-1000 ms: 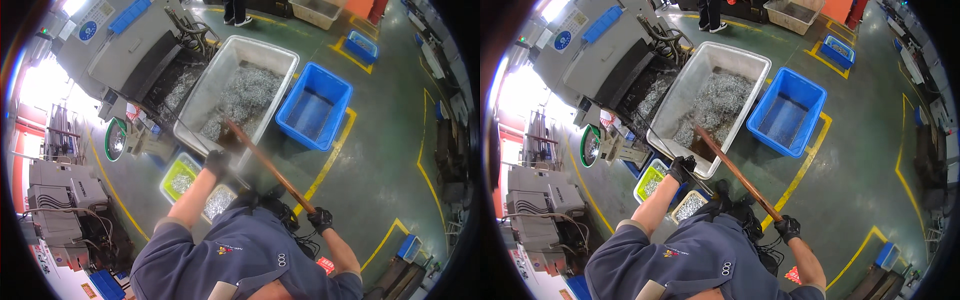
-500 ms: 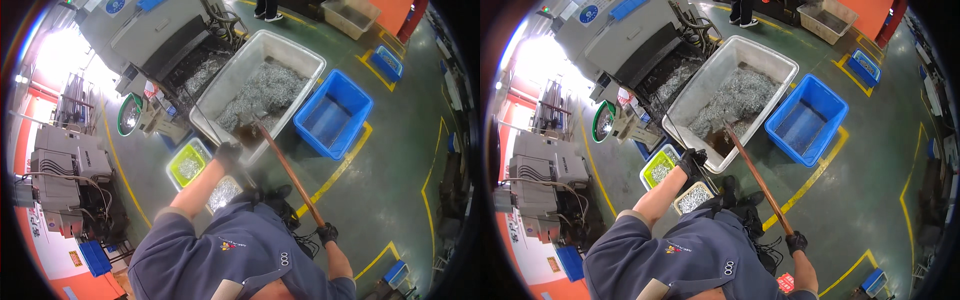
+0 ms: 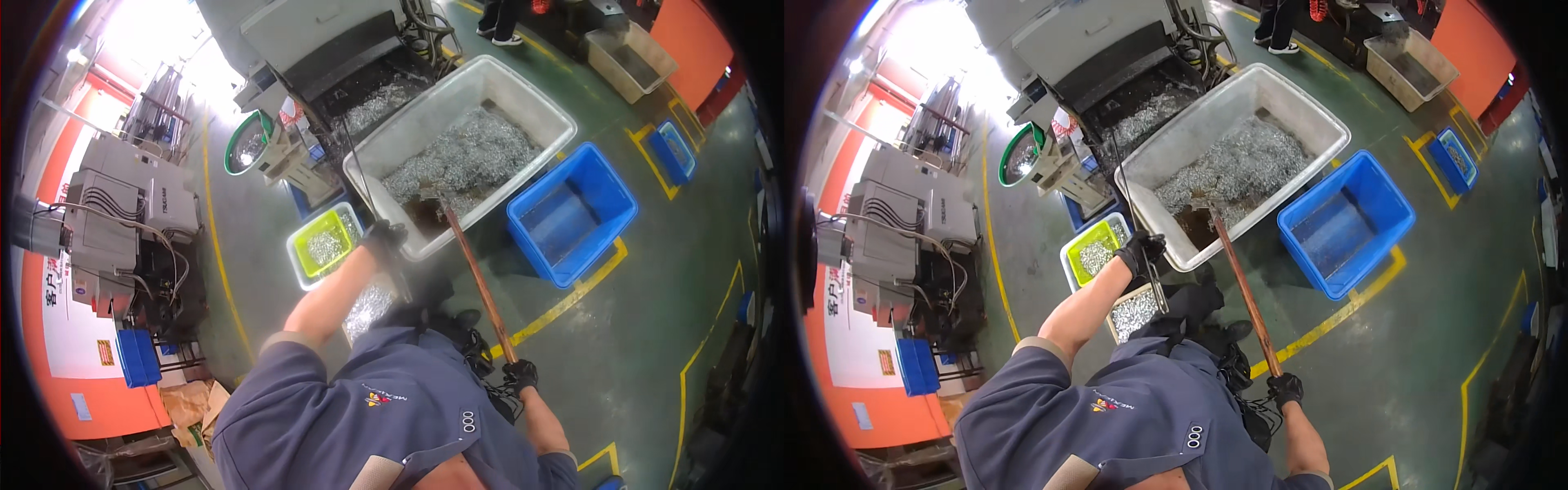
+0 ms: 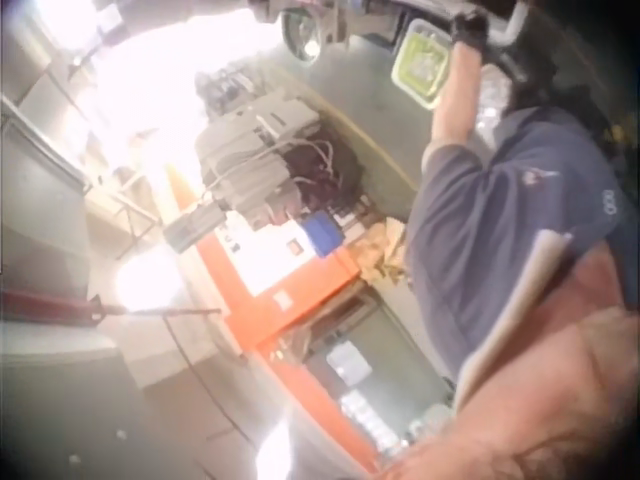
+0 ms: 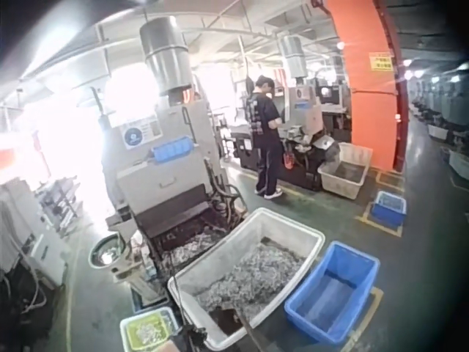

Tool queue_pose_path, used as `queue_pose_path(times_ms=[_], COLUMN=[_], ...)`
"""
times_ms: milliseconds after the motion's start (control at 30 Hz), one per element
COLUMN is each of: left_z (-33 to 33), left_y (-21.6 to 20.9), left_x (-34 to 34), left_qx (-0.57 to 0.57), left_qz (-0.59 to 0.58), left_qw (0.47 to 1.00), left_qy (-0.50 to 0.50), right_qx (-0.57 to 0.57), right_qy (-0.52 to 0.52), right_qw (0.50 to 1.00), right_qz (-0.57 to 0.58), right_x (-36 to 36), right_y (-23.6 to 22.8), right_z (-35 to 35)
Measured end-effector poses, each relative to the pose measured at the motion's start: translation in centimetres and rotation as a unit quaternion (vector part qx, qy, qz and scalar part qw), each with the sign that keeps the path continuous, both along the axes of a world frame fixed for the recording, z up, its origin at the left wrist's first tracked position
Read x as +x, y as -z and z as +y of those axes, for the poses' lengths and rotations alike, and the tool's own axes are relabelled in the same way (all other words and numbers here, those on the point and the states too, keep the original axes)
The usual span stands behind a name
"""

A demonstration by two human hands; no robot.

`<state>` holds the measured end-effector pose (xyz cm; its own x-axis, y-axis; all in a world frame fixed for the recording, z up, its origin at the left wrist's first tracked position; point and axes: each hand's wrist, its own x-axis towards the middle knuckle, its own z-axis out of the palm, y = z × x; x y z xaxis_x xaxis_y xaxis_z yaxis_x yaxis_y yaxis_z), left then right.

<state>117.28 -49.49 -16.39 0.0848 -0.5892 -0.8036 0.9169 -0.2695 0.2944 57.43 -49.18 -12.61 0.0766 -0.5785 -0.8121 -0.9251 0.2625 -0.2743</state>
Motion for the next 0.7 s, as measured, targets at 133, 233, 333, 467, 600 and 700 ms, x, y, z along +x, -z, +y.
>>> queue_pose_path(times_ms=[133, 233, 333, 467, 600, 700], left_z=[4.9, 3.0, 2.1, 1.0, 2.2, -2.2], left_y=[5.0, 5.4, 5.7, 6.4, 8.8, 3.5], left_x=[5.1, 3.1, 2.1, 0.6, 0.9, -4.7], left_qx=[-0.157, -0.172, -0.114, -0.057, -0.054, 0.048], left_qz=[-0.342, -0.186, -0.129, 0.001, -0.191, 0.019], left_qw=[0.91, 0.962, 0.985, 0.996, 0.979, 0.994], left_qy=[0.175, 0.104, 0.008, -0.068, -0.047, -0.102], right_qx=[-0.072, -0.089, -0.069, -0.059, -0.124, -0.183], right_qy=[-0.144, -0.136, -0.014, -0.038, -0.078, -0.112], right_qw=[0.987, 0.986, 0.996, 0.996, 0.989, 0.975], right_qz=[-0.027, -0.027, -0.046, 0.054, 0.036, 0.055], right_x=[0.8, -2.9, -1.9, 1.9, 2.9, 0.3], right_y=[-2.3, -2.4, -3.0, -11.8, -12.9, -12.4], right_z=[-3.0, -1.2, -2.0, -2.2, -1.7, 1.7])
